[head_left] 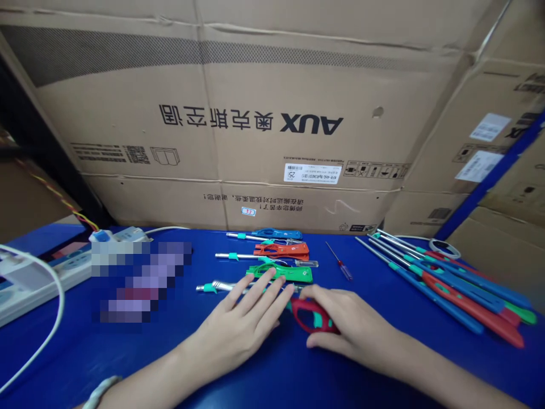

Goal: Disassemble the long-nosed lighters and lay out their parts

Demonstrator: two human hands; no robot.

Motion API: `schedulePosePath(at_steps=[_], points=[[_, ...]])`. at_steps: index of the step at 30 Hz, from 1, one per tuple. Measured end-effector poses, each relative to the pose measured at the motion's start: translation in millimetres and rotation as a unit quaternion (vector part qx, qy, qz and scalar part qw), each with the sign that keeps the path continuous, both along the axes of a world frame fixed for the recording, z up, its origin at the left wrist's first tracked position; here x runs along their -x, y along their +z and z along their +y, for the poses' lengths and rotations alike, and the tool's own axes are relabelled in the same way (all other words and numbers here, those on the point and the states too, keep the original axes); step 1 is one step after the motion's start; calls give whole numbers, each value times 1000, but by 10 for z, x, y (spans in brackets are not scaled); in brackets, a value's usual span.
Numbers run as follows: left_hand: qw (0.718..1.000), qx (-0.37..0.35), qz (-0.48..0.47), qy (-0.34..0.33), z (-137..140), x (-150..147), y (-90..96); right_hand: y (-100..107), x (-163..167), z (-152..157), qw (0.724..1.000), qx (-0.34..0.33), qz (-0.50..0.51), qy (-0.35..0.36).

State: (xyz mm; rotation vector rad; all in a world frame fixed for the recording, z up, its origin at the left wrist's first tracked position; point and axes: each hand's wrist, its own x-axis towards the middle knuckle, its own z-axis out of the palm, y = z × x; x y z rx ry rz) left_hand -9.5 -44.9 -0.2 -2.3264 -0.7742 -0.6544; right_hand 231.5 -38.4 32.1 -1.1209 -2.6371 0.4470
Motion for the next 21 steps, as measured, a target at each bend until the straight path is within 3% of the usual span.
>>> schedulePosePath(at_steps=[3, 8, 15, 18, 21], points=[[999, 22, 10, -29, 38, -4, -13, -1, 19, -23, 999, 5, -3, 40], [998, 34, 10, -57, 154, 118, 34, 135, -136, 105, 998, 53, -21, 38], [987, 148, 14, -53, 113, 122, 29, 141, -158, 78, 996, 67, -50, 39], [988, 145, 17, -47, 97, 81, -14, 140, -107, 28, 997, 59, -34, 28], [992, 123, 29, -31, 105, 65, -29, 164, -82, 6, 995, 94, 6, 21]])
